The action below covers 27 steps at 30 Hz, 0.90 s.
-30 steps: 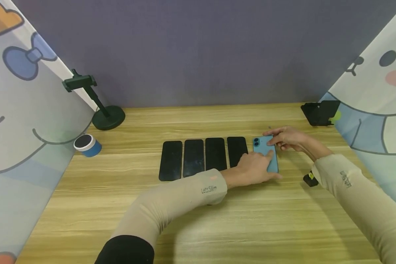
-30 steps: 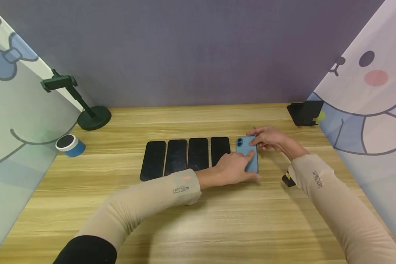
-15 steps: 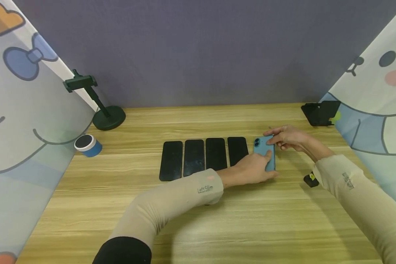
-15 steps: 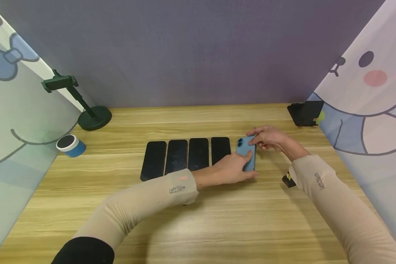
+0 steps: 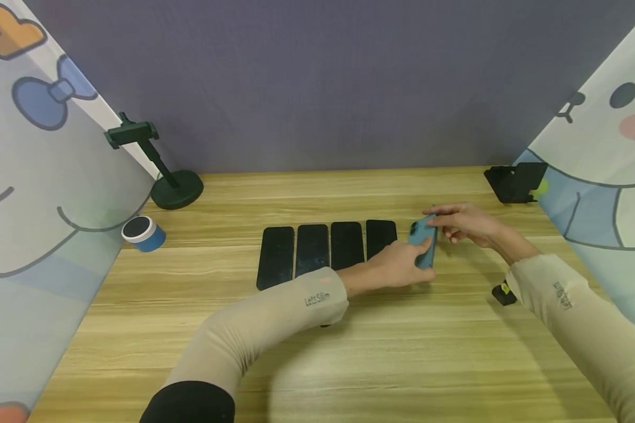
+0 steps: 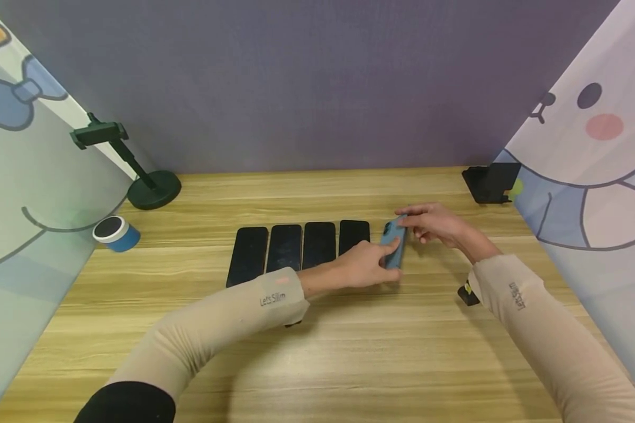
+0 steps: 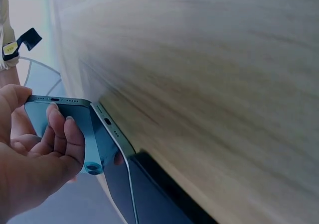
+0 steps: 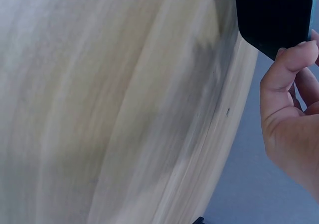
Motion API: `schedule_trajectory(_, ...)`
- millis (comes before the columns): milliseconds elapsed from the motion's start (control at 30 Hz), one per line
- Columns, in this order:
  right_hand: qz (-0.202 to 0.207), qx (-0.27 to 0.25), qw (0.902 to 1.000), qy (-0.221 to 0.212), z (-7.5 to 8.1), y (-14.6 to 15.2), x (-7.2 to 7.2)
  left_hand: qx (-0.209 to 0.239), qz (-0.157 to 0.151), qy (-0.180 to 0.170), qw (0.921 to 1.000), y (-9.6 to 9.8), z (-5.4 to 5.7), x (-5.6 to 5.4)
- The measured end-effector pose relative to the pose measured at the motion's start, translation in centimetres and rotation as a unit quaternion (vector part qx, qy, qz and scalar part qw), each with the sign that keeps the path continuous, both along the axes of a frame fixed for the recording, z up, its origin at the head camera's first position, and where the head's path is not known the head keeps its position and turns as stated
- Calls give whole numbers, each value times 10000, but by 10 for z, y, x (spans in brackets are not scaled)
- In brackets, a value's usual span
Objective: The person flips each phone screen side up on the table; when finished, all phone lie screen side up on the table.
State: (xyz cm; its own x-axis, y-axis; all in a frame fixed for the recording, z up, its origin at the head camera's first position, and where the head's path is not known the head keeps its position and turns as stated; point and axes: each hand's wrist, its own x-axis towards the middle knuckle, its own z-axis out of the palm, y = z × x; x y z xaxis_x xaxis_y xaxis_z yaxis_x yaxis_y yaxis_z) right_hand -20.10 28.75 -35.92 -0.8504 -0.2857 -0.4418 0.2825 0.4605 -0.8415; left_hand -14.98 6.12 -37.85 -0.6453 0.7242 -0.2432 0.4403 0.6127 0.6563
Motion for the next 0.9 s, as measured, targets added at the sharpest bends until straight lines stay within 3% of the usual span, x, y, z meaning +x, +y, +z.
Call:
schedule_trajectory(367, 18, -138, 9999, 77, 4, -4, -3, 374, -353, -163, 9985, -14, 3, -9)
schedule_trajectory(900, 113, -58, 9997, 225, 6, -13, -7, 352, -776, -157, 9962, -22, 8, -13)
